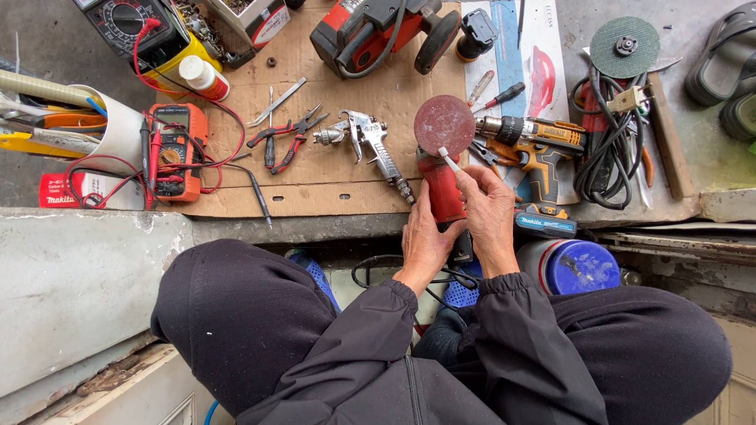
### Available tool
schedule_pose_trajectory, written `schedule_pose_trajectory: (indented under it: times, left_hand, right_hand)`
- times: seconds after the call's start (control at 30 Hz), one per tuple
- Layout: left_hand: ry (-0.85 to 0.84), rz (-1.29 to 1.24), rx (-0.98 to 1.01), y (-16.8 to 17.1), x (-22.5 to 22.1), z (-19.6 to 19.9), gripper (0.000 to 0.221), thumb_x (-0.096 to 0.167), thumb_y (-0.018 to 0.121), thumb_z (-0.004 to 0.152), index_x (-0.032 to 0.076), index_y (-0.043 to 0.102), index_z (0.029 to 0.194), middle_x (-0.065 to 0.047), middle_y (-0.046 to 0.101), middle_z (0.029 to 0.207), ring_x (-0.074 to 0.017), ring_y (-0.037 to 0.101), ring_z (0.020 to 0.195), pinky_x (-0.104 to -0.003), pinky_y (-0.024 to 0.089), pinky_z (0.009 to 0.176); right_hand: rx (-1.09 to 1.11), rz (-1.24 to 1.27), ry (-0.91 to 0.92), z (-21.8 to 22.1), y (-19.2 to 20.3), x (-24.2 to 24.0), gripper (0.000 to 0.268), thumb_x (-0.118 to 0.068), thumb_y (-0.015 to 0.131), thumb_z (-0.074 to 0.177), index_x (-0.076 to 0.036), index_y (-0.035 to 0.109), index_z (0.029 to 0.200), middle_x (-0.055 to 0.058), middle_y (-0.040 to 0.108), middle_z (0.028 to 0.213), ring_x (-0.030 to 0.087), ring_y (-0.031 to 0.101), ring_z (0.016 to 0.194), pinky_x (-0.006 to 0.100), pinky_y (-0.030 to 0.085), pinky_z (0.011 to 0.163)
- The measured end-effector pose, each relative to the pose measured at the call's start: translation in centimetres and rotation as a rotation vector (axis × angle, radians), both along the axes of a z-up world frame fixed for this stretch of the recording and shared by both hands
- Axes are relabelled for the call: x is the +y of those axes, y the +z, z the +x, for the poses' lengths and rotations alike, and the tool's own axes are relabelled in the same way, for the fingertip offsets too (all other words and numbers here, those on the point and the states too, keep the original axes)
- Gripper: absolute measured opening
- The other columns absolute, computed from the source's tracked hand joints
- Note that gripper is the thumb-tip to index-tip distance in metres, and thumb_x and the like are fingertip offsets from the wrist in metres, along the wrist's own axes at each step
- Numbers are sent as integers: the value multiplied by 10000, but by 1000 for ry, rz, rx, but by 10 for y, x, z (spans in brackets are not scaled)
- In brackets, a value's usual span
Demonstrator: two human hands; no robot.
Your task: Shaping and smoothing a small metal component using a handheld angle grinder with a sanding disc.
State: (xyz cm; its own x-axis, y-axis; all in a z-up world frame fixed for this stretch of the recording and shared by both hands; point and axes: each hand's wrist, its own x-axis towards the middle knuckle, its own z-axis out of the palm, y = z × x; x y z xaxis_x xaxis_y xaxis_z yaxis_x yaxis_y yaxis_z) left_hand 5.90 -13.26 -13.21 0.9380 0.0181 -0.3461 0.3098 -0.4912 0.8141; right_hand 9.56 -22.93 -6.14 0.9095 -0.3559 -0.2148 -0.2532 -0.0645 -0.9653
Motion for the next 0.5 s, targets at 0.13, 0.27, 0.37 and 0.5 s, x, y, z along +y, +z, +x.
schedule_pose_trajectory:
  times: [0.13, 0.27, 0.37, 0.5]
  left_hand:
    - [14, -28, 30, 5, 4, -1, 1164, 530, 844, 882, 220, 182, 1788, -203, 558, 1581, -409, 606, 1453, -534, 467, 1172]
    - [346, -280, -39, 10, 17, -1, 769, 403, 776, 1010, 155, 483, 1676, -212, 703, 1451, -318, 746, 1281, -398, 628, 1042]
    - [552, -542, -128, 35, 48, 14, 629, 455, 644, 1114, 95, 553, 1622, -216, 736, 1395, -308, 760, 1253, -406, 653, 1009]
    - [658, -918, -182, 66, 80, 25, 703, 459, 730, 1095, 44, 528, 1625, -184, 741, 1337, -222, 762, 1119, -272, 651, 953]
  right_hand:
    - [-12, 26, 9, -2, 3, 2, 134, -183, 797, 1019, -113, 833, 1128, 46, 734, 891, 62, 616, 762, 191, 533, 629]
    - [-16, 52, 45, -1, 8, 7, 154, -197, 814, 1021, -103, 832, 1141, 58, 720, 870, 87, 614, 747, 215, 544, 646]
    - [3, 1, 144, -9, 3, 6, 193, -251, 800, 1047, -137, 813, 1202, 15, 701, 903, 68, 588, 803, 209, 528, 697]
    - [-29, 38, 294, -21, 14, 40, 180, -224, 794, 1079, -98, 806, 1207, 72, 656, 817, 123, 601, 702, 247, 489, 623]
